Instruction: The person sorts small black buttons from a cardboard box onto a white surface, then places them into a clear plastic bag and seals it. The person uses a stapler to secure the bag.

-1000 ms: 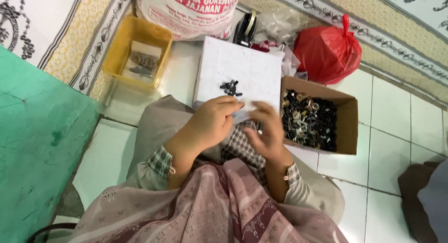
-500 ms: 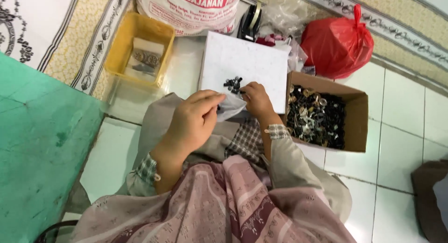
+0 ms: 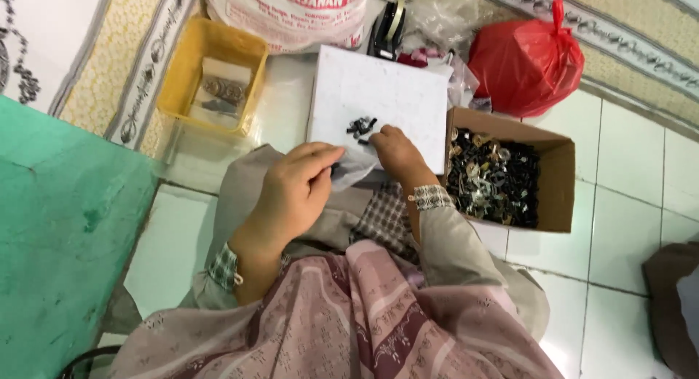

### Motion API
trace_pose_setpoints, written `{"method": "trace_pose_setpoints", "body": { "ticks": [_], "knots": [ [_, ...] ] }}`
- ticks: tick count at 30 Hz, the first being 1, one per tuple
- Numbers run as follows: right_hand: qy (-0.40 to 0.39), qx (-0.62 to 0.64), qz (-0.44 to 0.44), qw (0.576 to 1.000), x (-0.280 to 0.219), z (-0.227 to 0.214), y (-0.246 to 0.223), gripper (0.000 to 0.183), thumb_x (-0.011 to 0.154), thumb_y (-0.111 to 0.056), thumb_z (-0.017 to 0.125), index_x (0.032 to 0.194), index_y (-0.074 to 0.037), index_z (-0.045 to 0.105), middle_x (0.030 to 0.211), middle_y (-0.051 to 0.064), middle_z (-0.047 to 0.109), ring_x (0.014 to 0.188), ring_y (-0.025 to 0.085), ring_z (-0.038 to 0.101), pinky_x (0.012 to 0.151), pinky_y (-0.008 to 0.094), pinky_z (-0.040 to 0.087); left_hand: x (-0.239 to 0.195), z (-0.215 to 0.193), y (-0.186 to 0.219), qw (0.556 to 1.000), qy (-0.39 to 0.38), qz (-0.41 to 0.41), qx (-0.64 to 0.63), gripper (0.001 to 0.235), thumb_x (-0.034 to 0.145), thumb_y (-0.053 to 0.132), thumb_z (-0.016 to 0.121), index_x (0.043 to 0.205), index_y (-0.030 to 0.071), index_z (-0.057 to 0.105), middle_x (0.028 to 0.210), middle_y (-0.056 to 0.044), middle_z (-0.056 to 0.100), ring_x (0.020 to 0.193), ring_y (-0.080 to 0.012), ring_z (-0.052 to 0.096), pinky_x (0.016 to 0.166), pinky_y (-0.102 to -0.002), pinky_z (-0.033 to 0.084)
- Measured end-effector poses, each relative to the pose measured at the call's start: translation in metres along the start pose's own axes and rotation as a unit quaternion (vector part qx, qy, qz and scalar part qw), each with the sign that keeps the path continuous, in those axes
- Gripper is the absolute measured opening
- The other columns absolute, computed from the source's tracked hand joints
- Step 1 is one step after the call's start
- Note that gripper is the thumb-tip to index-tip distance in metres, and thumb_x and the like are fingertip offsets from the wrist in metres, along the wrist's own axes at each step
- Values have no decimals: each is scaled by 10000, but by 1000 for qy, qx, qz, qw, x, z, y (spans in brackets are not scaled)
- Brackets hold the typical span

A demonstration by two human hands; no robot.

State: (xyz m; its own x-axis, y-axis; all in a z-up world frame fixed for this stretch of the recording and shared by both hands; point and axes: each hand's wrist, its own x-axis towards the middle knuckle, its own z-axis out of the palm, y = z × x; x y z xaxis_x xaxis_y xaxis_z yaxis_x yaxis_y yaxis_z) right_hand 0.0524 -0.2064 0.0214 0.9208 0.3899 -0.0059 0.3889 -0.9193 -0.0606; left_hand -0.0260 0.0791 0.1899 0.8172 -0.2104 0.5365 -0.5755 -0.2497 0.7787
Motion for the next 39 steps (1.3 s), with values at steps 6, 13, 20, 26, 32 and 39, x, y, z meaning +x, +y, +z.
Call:
{"method": "trace_pose_setpoints", "body": {
  "ticks": [6, 13, 20, 26, 32, 39],
  "knots": [
    [48, 37, 23, 998, -1, 37, 26, 187, 977, -121, 660, 1154, -80, 704, 987, 96, 647, 898, 243, 670, 773, 334, 598, -7, 15, -29, 998, -10, -60, -19, 341, 903, -99, 606, 1197, 8, 741, 1066, -171, 729, 956, -332, 734, 741, -371, 634],
    [55, 11, 49, 997, 10, 47, 29, 117, 979, -115, 636, 1055, -93, 722, 927, 41, 642, 836, 176, 663, 752, 272, 590, -2, 18, -43, 994, -42, -105, 11, 319, 927, -77, 594, 1214, -19, 722, 1126, -195, 711, 996, -362, 722, 768, -409, 632],
    [132, 215, 104, 962, -7, 8, 14, 78, 934, -11, 690, 1005, -43, 691, 896, 76, 634, 820, 221, 690, 692, 309, 605, -4, 21, -62, 992, -34, -124, 19, 328, 914, -81, 610, 1210, -5, 730, 1113, -195, 707, 967, -336, 730, 715, -360, 634],
    [388, 285, -69, 874, -36, -119, -74, 152, 889, 88, 736, 975, -36, 716, 980, 107, 700, 865, 261, 704, 706, 329, 613, -22, 58, -94, 986, -62, -144, 50, 329, 905, -76, 607, 1207, -22, 725, 1108, -203, 697, 1006, -363, 720, 759, -381, 637],
    [321, 139, -207, 914, -41, -132, -95, 129, 993, -31, 611, 909, -37, 709, 971, 133, 713, 889, 293, 705, 803, 377, 592, -20, 66, -74, 985, -66, -149, 49, 324, 899, -88, 581, 1186, -36, 722, 1113, -196, 690, 1070, -393, 698, 818, -415, 634],
    [322, 205, -165, 910, -43, -120, -90, 69, 867, -6, 743, 867, -48, 687, 1049, 135, 711, 962, 320, 701, 838, 420, 588, -19, 63, -58, 982, -70, -177, 6, 360, 903, -77, 552, 1210, -1, 724, 1125, -153, 696, 1114, -343, 695, 873, -394, 615]
  ]
}}
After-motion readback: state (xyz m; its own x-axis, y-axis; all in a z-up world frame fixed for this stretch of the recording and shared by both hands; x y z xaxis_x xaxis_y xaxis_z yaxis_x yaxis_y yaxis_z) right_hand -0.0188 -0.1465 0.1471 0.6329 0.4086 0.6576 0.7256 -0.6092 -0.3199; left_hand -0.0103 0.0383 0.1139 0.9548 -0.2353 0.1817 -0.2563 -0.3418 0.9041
